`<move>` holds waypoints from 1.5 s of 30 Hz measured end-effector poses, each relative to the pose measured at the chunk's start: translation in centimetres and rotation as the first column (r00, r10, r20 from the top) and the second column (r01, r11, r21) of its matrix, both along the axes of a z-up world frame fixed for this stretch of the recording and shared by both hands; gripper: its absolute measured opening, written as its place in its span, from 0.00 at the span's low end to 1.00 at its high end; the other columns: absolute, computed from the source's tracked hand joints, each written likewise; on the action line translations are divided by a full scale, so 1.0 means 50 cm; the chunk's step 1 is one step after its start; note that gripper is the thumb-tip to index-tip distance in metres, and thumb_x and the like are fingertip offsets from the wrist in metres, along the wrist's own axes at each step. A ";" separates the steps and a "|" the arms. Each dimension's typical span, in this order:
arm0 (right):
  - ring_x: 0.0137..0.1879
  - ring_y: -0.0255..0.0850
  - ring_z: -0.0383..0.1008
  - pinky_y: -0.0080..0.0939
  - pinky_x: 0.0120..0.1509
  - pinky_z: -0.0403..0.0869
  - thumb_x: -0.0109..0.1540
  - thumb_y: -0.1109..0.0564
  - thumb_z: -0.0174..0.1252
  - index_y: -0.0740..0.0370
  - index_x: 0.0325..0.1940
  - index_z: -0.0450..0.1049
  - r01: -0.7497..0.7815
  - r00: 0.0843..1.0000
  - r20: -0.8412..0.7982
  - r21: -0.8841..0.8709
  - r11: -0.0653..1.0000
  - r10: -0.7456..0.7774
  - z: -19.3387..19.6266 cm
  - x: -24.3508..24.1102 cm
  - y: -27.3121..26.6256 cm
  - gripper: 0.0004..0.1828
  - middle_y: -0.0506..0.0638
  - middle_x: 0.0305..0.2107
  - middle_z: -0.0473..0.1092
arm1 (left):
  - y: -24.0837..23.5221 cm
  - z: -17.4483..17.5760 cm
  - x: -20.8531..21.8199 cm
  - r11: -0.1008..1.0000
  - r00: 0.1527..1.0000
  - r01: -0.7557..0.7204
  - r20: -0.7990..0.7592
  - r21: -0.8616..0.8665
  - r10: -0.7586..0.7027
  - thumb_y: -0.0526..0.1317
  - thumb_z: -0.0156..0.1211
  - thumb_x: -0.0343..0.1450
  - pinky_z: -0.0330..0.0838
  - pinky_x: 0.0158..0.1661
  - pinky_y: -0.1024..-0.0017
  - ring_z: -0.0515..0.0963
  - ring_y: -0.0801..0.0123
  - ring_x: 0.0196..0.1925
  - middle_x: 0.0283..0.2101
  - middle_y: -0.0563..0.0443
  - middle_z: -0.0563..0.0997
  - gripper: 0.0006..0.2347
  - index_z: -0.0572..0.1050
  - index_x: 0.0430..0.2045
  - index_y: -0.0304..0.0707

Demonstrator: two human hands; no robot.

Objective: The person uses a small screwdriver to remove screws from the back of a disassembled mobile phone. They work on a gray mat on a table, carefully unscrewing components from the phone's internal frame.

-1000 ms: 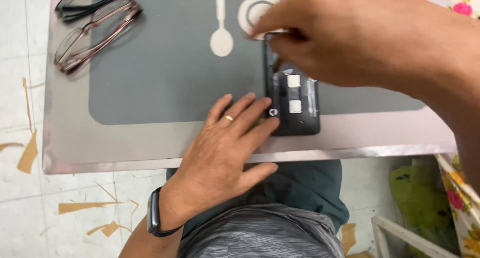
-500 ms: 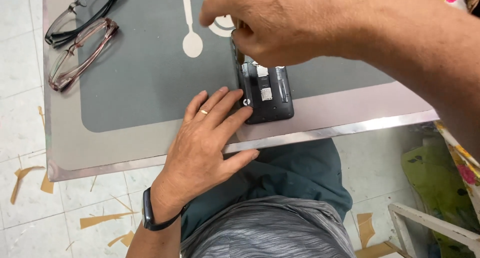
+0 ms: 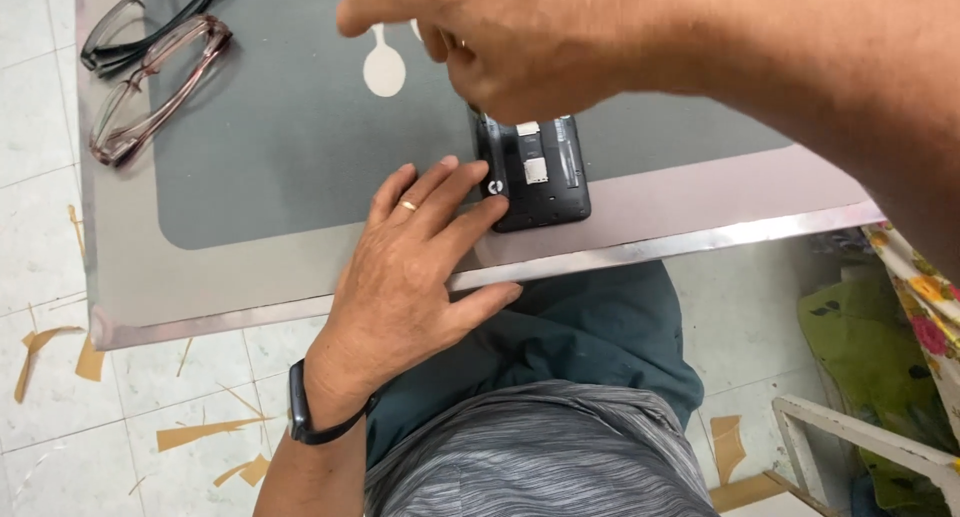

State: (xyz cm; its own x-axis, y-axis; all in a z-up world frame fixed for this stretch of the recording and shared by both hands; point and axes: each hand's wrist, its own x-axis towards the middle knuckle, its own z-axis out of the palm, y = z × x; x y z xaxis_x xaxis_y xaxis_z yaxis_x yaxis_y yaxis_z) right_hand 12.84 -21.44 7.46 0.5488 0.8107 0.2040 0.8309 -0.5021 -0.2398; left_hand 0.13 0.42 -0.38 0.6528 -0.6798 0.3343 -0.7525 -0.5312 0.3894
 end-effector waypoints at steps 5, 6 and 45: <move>0.23 0.39 0.65 0.46 0.24 0.63 0.70 0.60 0.58 0.50 0.67 0.81 0.109 0.944 0.323 -0.105 0.988 -0.070 -0.009 -0.001 0.005 0.21 0.48 0.31 0.73 | 0.002 0.006 0.000 1.000 1.000 0.011 -0.022 0.020 -0.010 0.53 0.79 0.68 0.56 0.73 0.40 0.66 0.46 0.77 0.72 0.41 0.72 0.30 0.76 0.61 0.39; 0.17 0.40 0.59 0.47 0.19 0.59 0.72 0.64 0.53 0.50 0.65 0.82 0.126 0.965 0.243 -0.114 0.985 -0.096 -0.002 -0.003 0.003 0.21 0.47 0.23 0.69 | 0.001 0.005 0.000 1.000 1.000 0.010 -0.017 0.020 -0.010 0.53 0.78 0.68 0.56 0.73 0.40 0.67 0.46 0.77 0.72 0.41 0.72 0.29 0.76 0.61 0.39; 0.21 0.37 0.51 0.40 0.25 0.57 0.64 0.71 0.42 0.58 0.55 0.78 0.183 0.938 0.290 0.058 0.981 -0.192 0.033 -0.086 0.011 0.24 0.43 0.20 0.52 | -0.033 -0.044 0.330 0.990 0.995 0.068 0.085 -0.126 -0.058 0.49 0.72 0.74 0.66 0.21 0.59 0.71 0.59 0.19 0.18 0.56 0.71 0.18 0.71 0.17 0.45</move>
State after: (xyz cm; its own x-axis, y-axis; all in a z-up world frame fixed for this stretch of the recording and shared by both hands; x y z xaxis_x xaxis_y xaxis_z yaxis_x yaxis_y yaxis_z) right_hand 8.56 -20.91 9.11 0.6024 0.6902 0.4009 0.7583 -0.6517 -0.0174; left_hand 16.61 -1.23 -2.59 0.5773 -0.6668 0.4713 -0.8147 -0.4314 0.3875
